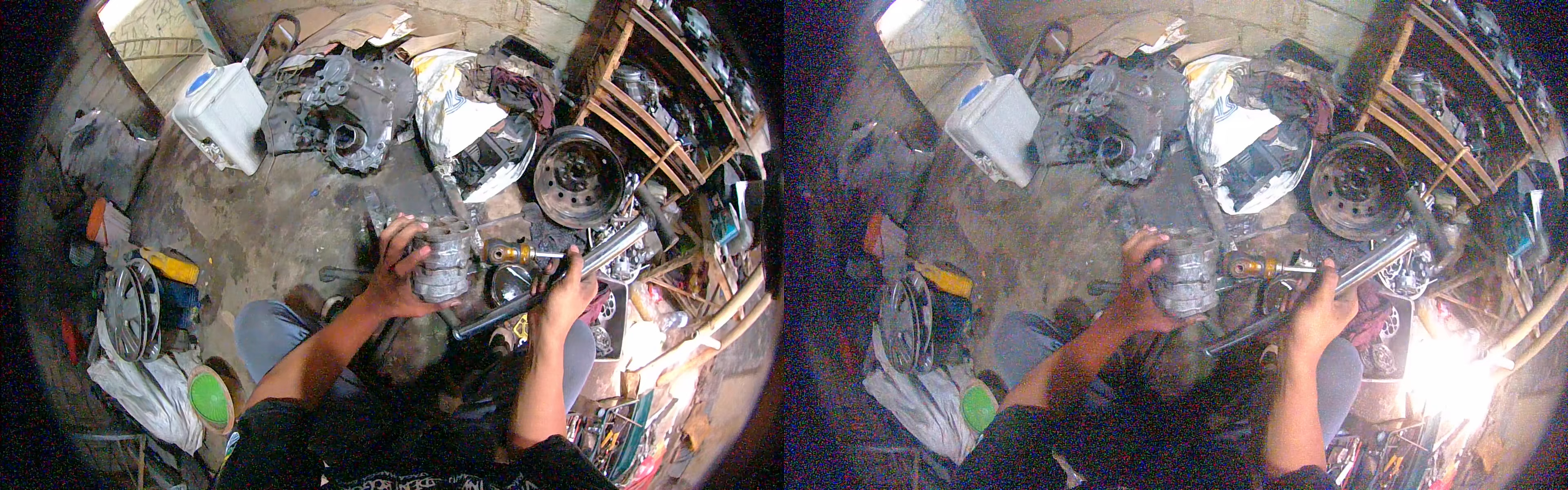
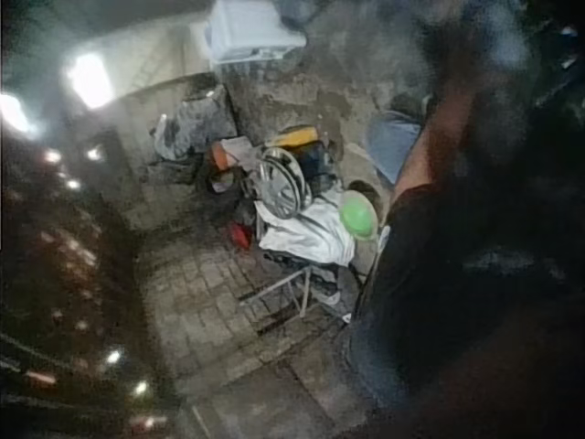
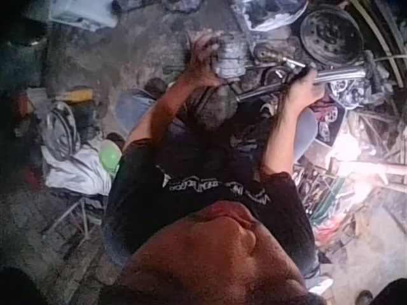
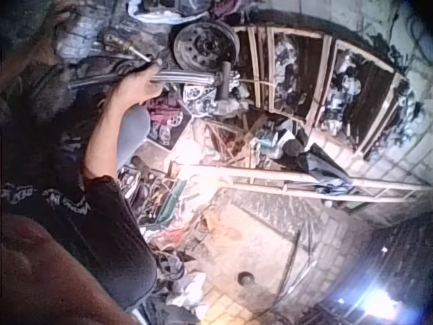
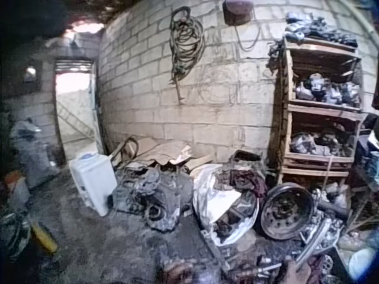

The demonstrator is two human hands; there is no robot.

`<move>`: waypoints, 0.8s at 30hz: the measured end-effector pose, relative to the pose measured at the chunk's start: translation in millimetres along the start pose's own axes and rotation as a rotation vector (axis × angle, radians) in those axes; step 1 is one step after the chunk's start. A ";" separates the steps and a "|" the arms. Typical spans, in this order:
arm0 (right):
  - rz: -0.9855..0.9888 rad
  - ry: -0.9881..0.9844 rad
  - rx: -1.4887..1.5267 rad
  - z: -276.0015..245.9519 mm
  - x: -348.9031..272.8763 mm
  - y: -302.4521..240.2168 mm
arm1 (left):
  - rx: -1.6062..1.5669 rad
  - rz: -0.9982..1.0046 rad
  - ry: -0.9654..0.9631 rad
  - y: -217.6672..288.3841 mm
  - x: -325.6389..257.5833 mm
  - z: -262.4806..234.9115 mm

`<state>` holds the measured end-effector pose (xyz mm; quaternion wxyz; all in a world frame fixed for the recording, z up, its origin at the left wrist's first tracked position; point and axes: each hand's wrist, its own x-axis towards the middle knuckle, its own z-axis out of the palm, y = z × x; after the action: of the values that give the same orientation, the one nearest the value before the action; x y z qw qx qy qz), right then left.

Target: The person uses a hammer and a metal rod to strike and adjust a metallic engine component. They repeatedly hit the part, rotate it, and reposition the rod to apply force at different angles.

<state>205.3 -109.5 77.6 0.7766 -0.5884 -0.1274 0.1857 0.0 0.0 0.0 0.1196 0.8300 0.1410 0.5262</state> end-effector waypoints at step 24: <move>0.054 0.052 0.021 4.5 -5.5 1.0 | -0.026 -0.043 -0.040 -1.2 -0.6 -7.6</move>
<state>198.3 -107.8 78.0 0.7803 -0.5882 -0.0893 0.1928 -7.2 1.3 2.3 0.1445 0.8356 0.1493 0.5085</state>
